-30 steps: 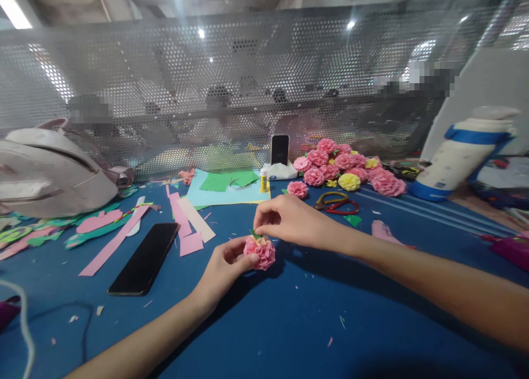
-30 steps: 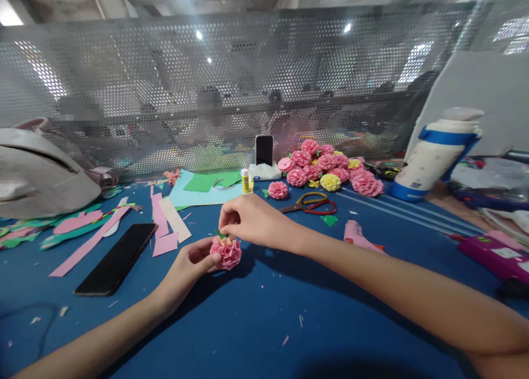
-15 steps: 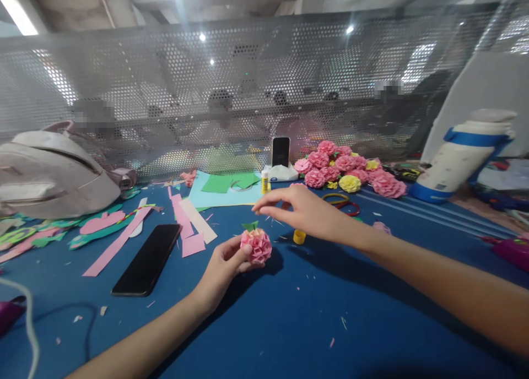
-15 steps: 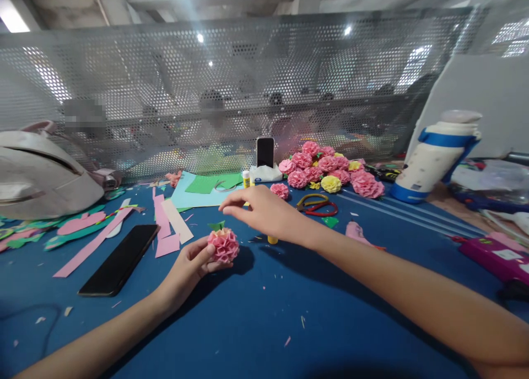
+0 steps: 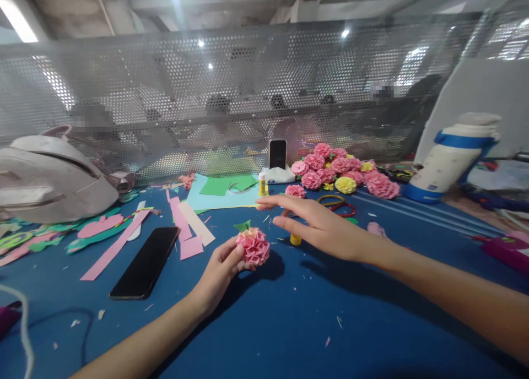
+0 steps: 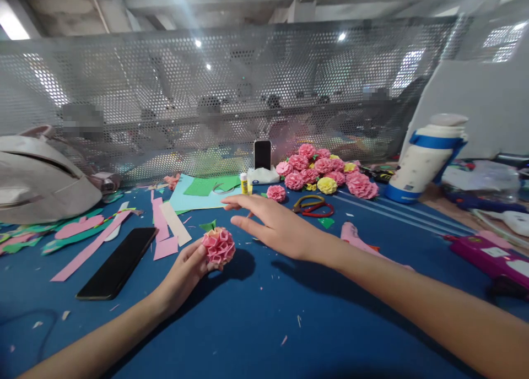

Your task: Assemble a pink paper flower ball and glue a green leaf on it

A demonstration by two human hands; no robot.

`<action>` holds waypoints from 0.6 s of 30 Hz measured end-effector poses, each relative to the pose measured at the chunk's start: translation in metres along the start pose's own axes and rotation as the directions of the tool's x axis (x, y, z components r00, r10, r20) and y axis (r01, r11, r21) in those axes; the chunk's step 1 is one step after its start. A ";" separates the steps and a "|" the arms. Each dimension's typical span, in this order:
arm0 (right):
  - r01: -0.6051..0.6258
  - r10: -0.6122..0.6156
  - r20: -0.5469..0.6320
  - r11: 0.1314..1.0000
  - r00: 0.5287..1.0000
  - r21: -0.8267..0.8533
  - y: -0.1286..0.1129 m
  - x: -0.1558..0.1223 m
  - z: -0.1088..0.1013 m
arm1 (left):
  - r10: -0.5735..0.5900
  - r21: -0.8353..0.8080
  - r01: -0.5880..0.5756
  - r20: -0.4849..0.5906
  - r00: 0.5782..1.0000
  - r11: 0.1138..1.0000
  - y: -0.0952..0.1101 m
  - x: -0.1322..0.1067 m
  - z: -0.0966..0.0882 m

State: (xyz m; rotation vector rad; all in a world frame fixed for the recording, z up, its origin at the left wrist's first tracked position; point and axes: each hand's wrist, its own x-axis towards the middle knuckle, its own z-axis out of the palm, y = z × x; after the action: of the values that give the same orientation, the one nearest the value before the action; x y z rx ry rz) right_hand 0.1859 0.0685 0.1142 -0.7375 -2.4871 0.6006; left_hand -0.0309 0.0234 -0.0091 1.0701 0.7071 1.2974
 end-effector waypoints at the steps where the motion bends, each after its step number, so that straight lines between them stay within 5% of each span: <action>1: -0.057 0.057 0.044 0.998 0.997 -0.003 0.001 -0.003 0.002 | 0.004 0.006 -0.004 -0.001 1.000 1.000 -0.001 0.000 0.000; 4: -0.160 0.174 0.194 0.984 0.966 -0.083 0.004 -0.012 0.014 | 0.027 0.027 -0.026 -0.011 1.000 0.999 0.000 0.000 0.001; 7: -0.110 0.129 0.223 0.989 0.966 -0.096 0.005 -0.021 0.025 | 0.048 0.064 -0.047 -0.023 0.999 0.997 0.001 -0.001 0.003; 11: -0.053 0.053 -0.003 0.998 0.999 0.019 -0.001 -0.027 0.013 | 0.058 0.144 -0.054 -0.025 0.998 0.988 0.000 -0.002 0.002; 13: -0.008 0.044 -0.144 0.970 0.989 0.243 -0.005 -0.029 -0.002 | 0.059 0.186 -0.054 -0.024 0.998 0.981 -0.002 -0.001 0.001; 16: -0.017 0.093 -0.072 0.720 0.993 0.693 -0.009 -0.033 -0.021 | 0.061 0.246 -0.053 -0.022 0.998 0.968 -0.005 -0.001 -0.002; 18: -0.088 0.099 0.038 0.569 0.994 0.818 -0.008 -0.039 -0.027 | 0.065 0.282 -0.056 -0.025 0.998 0.958 -0.005 -0.001 -0.003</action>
State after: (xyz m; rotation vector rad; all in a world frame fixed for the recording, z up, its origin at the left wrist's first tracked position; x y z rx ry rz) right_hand 0.2267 0.0466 0.1275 -0.4661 -1.7985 1.6321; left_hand -0.0312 0.0236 -0.0152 1.3096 0.9108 1.2950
